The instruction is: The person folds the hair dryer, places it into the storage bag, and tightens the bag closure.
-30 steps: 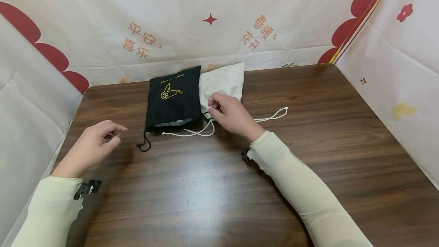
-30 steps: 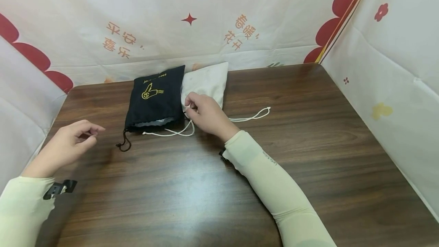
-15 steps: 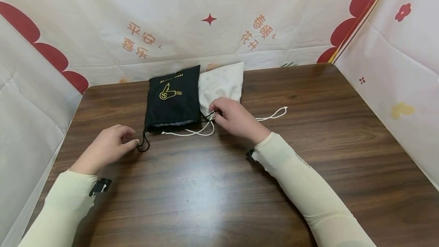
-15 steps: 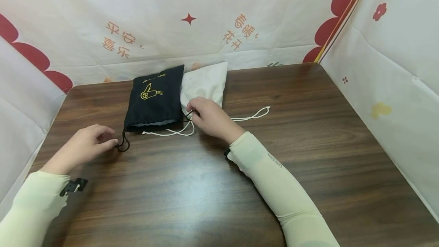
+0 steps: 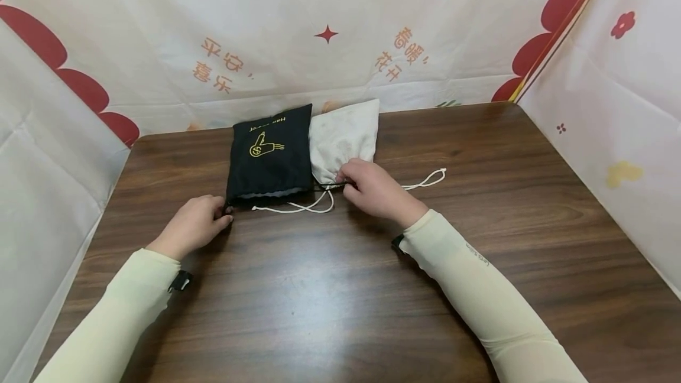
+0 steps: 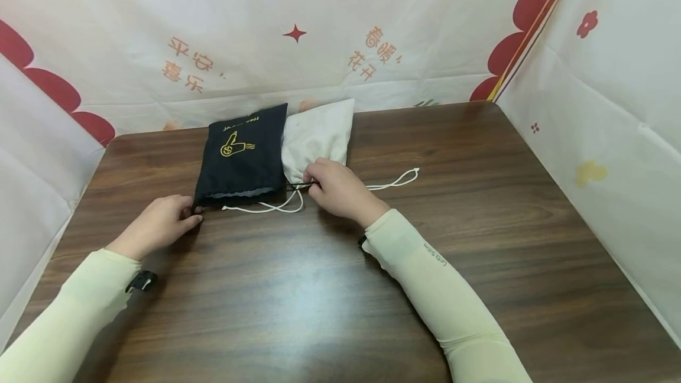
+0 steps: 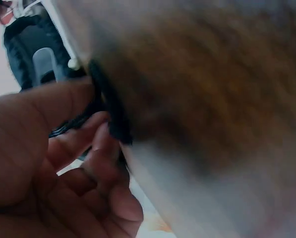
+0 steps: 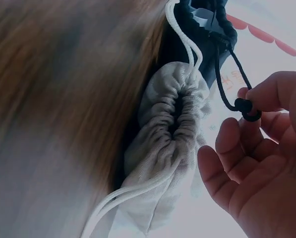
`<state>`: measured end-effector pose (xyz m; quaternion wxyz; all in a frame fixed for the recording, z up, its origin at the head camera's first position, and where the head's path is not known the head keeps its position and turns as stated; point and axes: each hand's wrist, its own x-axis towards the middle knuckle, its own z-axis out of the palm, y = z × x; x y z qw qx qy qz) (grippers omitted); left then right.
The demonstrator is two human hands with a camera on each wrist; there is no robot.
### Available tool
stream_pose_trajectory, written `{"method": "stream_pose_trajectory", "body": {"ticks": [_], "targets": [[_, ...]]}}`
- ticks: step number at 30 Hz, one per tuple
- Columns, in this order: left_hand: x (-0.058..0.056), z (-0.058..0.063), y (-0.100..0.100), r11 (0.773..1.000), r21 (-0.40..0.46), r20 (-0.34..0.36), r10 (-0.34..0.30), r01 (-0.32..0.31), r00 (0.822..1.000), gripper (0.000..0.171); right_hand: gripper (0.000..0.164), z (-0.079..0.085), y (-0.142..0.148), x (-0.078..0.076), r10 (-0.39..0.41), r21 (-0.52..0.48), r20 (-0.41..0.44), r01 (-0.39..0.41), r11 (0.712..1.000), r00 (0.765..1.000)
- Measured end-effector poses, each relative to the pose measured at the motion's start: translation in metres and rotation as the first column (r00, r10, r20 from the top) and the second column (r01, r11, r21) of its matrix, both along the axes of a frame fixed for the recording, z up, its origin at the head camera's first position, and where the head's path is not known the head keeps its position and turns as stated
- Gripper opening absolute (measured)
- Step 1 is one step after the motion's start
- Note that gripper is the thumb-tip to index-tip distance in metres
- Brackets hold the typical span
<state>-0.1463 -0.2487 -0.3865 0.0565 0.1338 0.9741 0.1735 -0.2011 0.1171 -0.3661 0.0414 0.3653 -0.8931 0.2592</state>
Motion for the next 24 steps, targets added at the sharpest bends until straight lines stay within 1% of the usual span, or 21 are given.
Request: {"method": "stream_pose_trajectory", "body": {"ticks": [2,6,9,11,13,14,16,19,21,24], "targets": [[-0.001,0.001,-0.001,1.0,0.014,-0.013,0.005,-0.005,1.0,0.019,0.014,0.0,0.001,-0.001,0.011,0.0,-0.006,-0.011,1.0,1.0],[0.002,0.01,-0.006,0.998,0.059,-0.017,0.038,-0.037,0.999,0.009,0.013,0.0,0.003,-0.003,0.019,0.0,-0.014,-0.019,1.0,1.0],[0.006,0.016,-0.009,0.995,0.089,-0.014,0.053,-0.051,0.999,0.011,0.013,0.0,0.006,-0.003,0.017,0.004,-0.013,-0.017,1.0,1.0],[0.008,0.017,-0.011,0.992,0.107,0.003,0.063,-0.063,0.998,0.014,0.013,-0.001,0.008,-0.002,0.015,0.011,-0.009,-0.015,1.0,1.0],[0.007,0.015,-0.009,0.99,0.12,0.029,0.068,-0.071,0.997,0.021,0.012,-0.001,0.009,-0.002,0.022,0.017,-0.005,-0.022,1.0,1.0],[0.006,0.013,-0.008,0.99,0.12,0.039,0.065,-0.069,0.997,0.025,0.013,-0.001,0.009,-0.002,0.03,0.02,-0.006,-0.03,0.999,1.0],[0.003,0.01,-0.005,0.993,0.105,0.059,0.054,-0.06,0.997,0.026,0.014,-0.001,0.008,-0.003,0.052,0.034,-0.015,-0.052,0.998,0.999],[0.0,0.007,0.0,0.997,0.068,0.049,0.029,-0.033,0.998,0.016,0.016,0.0,0.005,-0.006,0.088,0.047,-0.042,-0.086,0.995,0.995],[-0.001,0.009,0.001,0.998,0.053,0.035,0.028,-0.03,0.999,0.014,0.017,0.002,0.002,-0.008,0.1,0.047,-0.054,-0.097,0.994,0.994],[0.001,0.014,-0.002,0.997,0.064,0.012,0.038,-0.038,0.999,0.011,0.019,0.004,0.0,-0.009,0.1,0.032,-0.057,-0.099,0.995,0.993]]}}
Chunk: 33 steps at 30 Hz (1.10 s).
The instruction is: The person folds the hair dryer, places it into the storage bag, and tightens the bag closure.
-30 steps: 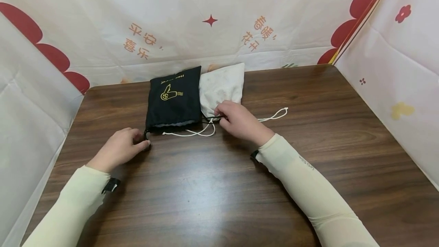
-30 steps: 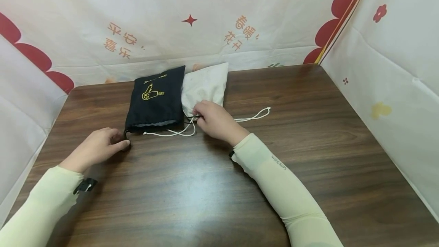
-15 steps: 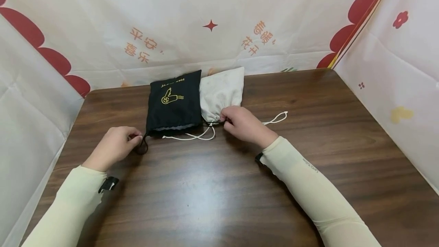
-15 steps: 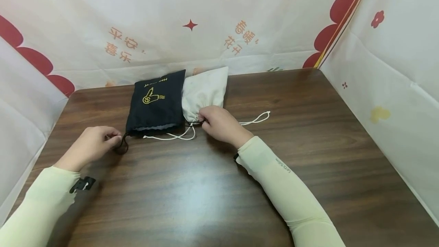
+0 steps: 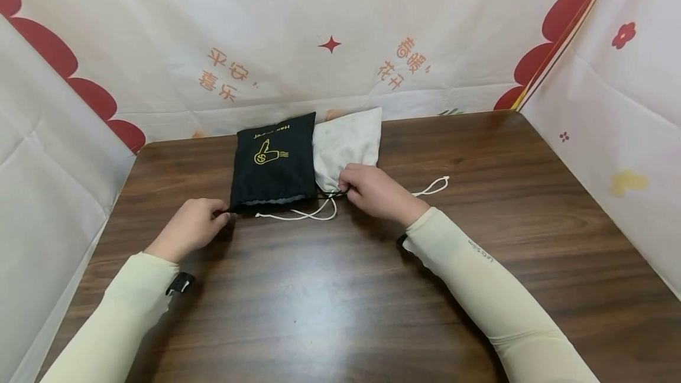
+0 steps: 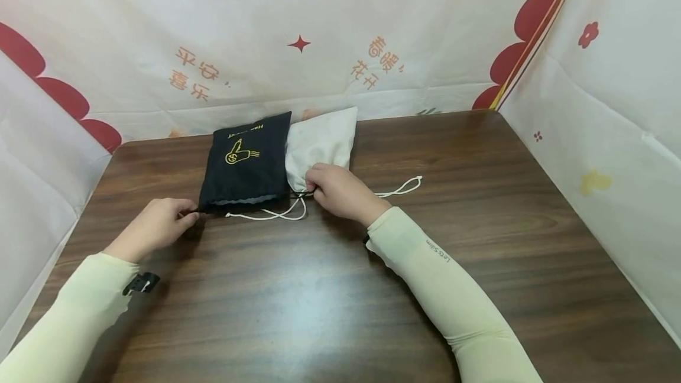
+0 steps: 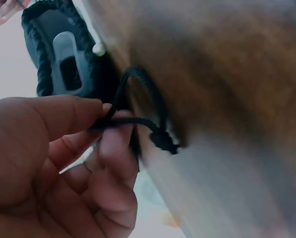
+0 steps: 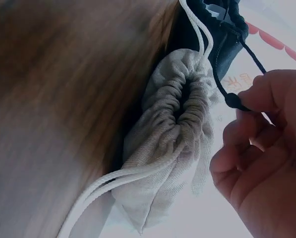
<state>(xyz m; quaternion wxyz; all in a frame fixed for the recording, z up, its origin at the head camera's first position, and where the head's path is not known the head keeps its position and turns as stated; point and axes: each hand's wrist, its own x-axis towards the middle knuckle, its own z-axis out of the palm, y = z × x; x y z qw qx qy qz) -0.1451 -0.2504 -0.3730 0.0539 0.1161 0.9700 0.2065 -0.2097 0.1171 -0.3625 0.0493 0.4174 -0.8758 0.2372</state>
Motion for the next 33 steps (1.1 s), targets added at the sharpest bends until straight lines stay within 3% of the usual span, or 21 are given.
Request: {"method": "stream_pose_trajectory", "body": {"ticks": [7,11,14,18,22,25,33], "targets": [[0.004,0.008,-0.008,0.995,0.089,0.036,0.049,-0.052,0.998,0.02,0.023,-0.001,0.0,-0.001,-0.019,-0.027,0.019,0.02,0.999,1.0],[-0.001,0.001,-0.005,0.996,0.085,0.078,0.01,-0.016,0.997,0.024,0.02,-0.002,0.001,-0.001,-0.021,-0.027,0.012,0.021,0.999,1.0],[-0.003,-0.003,-0.002,0.998,0.056,0.049,-0.021,0.019,0.999,0.016,0.018,0.0,0.0,-0.002,-0.018,-0.014,0.003,0.018,1.0,1.0],[-0.003,0.0,-0.003,0.998,0.06,-0.019,0.022,-0.02,1.0,0.009,0.016,0.003,0.0,-0.002,-0.013,0.016,0.013,0.013,1.0,1.0],[-0.002,0.007,-0.008,0.994,0.097,0.017,0.054,-0.055,0.998,0.011,0.013,0.005,0.003,-0.002,0.005,0.047,0.029,-0.007,0.999,1.0],[0.0,0.012,-0.014,0.994,0.105,0.057,0.024,-0.03,0.998,0.009,0.012,0.005,0.006,-0.002,0.022,0.075,0.019,-0.024,0.997,1.0],[0.007,0.013,-0.031,0.994,0.086,0.045,-0.064,0.06,0.997,0.009,0.016,0.004,0.014,-0.003,0.003,0.123,-0.015,-0.001,0.992,1.0]]}}
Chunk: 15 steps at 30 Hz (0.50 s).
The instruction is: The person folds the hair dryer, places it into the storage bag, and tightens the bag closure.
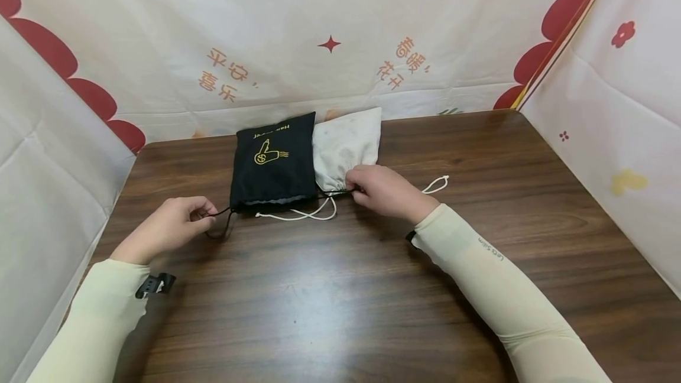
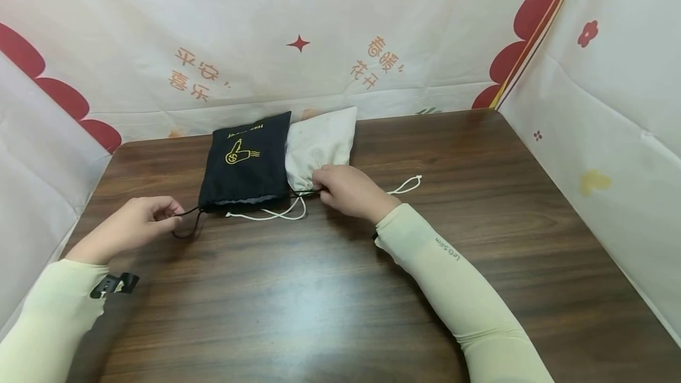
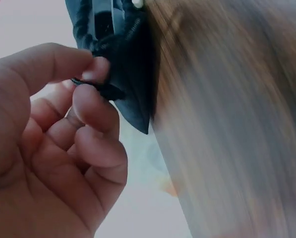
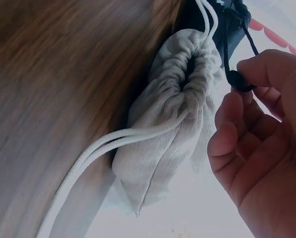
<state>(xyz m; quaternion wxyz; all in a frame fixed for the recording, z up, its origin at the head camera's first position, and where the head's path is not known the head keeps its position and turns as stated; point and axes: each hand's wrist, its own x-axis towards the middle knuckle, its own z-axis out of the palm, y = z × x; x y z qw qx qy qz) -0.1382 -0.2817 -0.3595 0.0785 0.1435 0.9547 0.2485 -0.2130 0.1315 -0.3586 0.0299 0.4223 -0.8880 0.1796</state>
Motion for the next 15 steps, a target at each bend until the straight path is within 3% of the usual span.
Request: {"method": "stream_pose_trajectory", "body": {"ticks": [8,15], "targets": [[0.007,-0.003,-0.009,0.995,-0.087,-0.098,-0.054,0.046,0.994,0.002,0.019,0.0,0.005,-0.001,-0.02,0.02,-0.025,0.021,1.0,0.999],[0.011,-0.002,-0.013,0.991,-0.135,-0.144,-0.039,0.02,0.989,0.006,0.02,-0.001,0.011,-0.002,-0.032,0.033,-0.054,0.034,0.999,0.998]]}}
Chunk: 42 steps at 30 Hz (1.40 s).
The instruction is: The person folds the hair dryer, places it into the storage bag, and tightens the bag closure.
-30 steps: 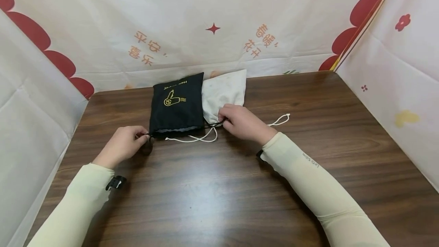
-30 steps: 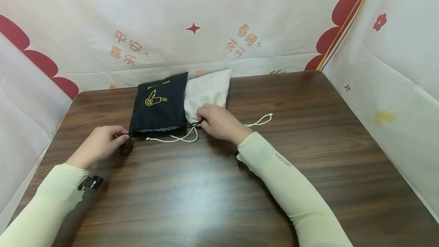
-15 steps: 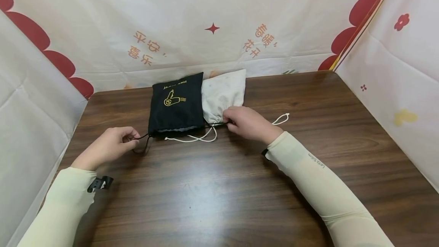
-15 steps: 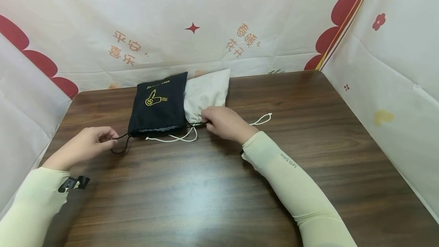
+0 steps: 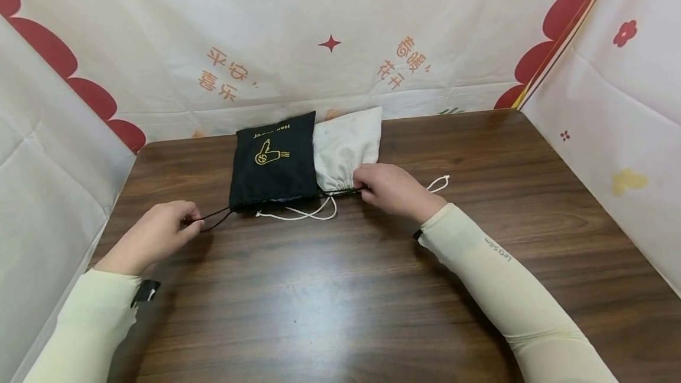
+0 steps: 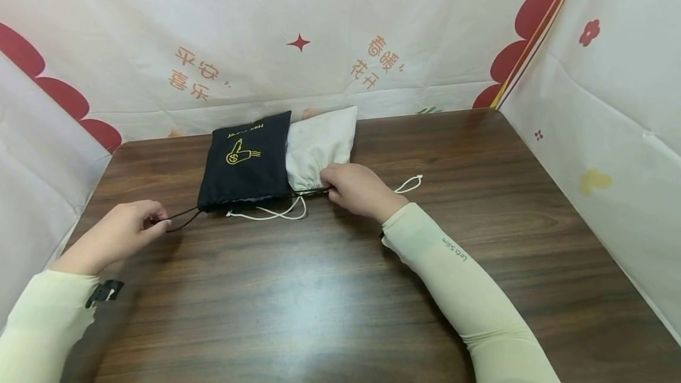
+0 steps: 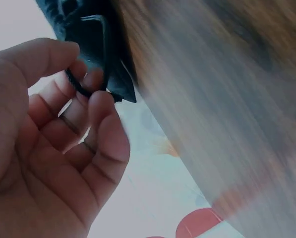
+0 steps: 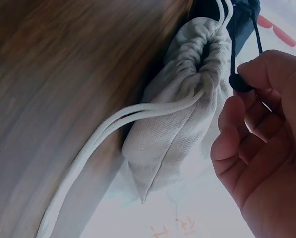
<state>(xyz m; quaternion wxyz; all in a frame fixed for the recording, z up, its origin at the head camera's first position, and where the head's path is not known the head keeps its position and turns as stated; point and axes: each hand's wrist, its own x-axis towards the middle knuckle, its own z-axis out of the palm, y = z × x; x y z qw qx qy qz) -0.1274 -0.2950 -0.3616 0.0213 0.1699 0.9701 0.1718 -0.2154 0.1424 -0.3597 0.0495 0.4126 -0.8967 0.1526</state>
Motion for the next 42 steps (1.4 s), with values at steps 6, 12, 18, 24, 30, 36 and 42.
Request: {"method": "stream_pose_trajectory", "body": {"ticks": [6,12,18,24,30,36,42], "targets": [[0.001,-0.003,-0.005,0.998,-0.051,-0.051,0.023,-0.025,0.998,0.005,0.021,0.0,0.006,0.0,-0.006,0.004,-0.014,0.006,1.0,1.0],[0.002,-0.009,-0.012,0.997,-0.074,-0.098,0.022,-0.03,0.995,0.004,0.021,-0.002,0.01,0.001,-0.007,0.008,-0.007,0.007,1.0,1.0],[0.002,-0.013,-0.016,0.998,-0.063,-0.14,0.007,-0.015,0.99,0.005,0.023,-0.002,0.016,0.0,-0.015,0.015,-0.012,0.015,1.0,1.0],[0.002,-0.015,-0.023,0.998,-0.052,-0.231,-0.03,0.018,0.973,0.011,0.022,-0.004,0.022,-0.002,-0.021,0.019,-0.012,0.021,1.0,1.0],[0.002,-0.019,-0.03,0.999,-0.043,-0.281,-0.036,0.025,0.959,0.013,0.022,-0.001,0.027,-0.002,-0.018,0.005,-0.028,0.018,1.0,0.999],[0.003,-0.019,-0.033,1.0,-0.024,-0.285,0.003,-0.01,0.959,0.013,0.021,0.0,0.035,-0.001,-0.028,-0.002,-0.026,0.028,1.0,0.999],[0.005,-0.02,-0.037,0.998,-0.018,-0.285,0.045,-0.053,0.957,0.01,0.017,-0.002,0.047,0.0,-0.042,-0.013,0.003,0.042,0.999,0.999]]}}
